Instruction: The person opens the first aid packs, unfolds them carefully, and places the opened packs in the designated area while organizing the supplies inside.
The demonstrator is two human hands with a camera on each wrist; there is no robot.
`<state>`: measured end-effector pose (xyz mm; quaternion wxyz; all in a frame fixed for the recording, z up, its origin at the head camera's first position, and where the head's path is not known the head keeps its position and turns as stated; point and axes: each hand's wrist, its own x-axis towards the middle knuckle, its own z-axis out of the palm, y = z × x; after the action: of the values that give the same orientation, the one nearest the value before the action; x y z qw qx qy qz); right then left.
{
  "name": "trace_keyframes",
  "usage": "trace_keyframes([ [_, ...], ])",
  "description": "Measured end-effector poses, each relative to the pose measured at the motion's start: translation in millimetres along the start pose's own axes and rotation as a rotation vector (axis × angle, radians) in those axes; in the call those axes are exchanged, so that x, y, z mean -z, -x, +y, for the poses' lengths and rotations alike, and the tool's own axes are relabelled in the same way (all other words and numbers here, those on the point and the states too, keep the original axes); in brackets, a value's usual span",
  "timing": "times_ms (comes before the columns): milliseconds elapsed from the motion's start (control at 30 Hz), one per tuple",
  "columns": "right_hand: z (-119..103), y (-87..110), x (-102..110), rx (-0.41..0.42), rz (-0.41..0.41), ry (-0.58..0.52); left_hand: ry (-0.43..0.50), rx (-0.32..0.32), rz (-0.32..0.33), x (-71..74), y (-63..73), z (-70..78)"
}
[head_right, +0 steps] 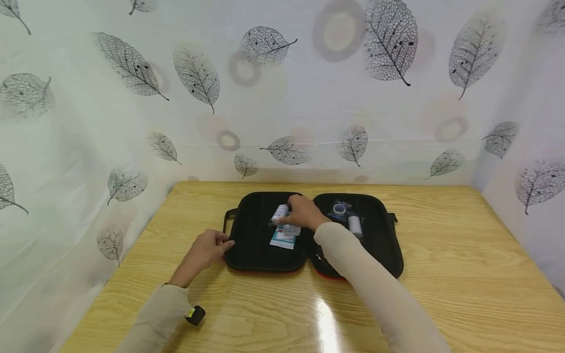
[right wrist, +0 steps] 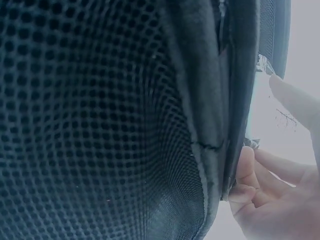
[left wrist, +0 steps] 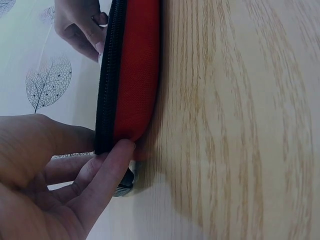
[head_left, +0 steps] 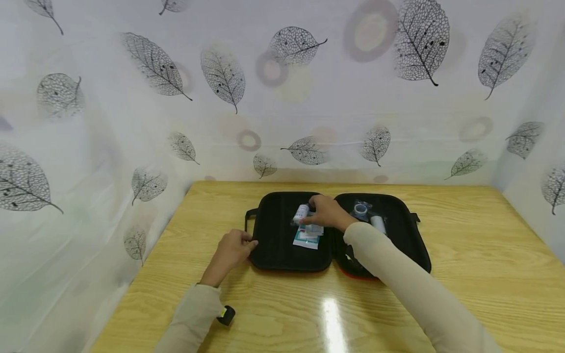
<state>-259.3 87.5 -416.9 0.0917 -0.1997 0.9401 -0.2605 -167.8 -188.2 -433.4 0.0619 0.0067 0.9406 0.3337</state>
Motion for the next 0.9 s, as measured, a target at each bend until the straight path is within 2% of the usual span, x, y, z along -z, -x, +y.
trace_keyframes([
  [367, 0.2, -3.4, -1.1, 0.011, -0.011, -0.004, -0.023, -0.009, 0.009, -0.6, 0.4, 0.1],
  [600, -2.3, -3.5, -1.3, 0.015, -0.024, -0.001, -0.005, -0.010, 0.010, -0.1, 0.2, -0.1],
  [900, -6.1, -4.8, 0.0, 0.031, -0.055, -0.037, -0.022, -0.012, 0.018, -0.1, -0.1, 0.7],
])
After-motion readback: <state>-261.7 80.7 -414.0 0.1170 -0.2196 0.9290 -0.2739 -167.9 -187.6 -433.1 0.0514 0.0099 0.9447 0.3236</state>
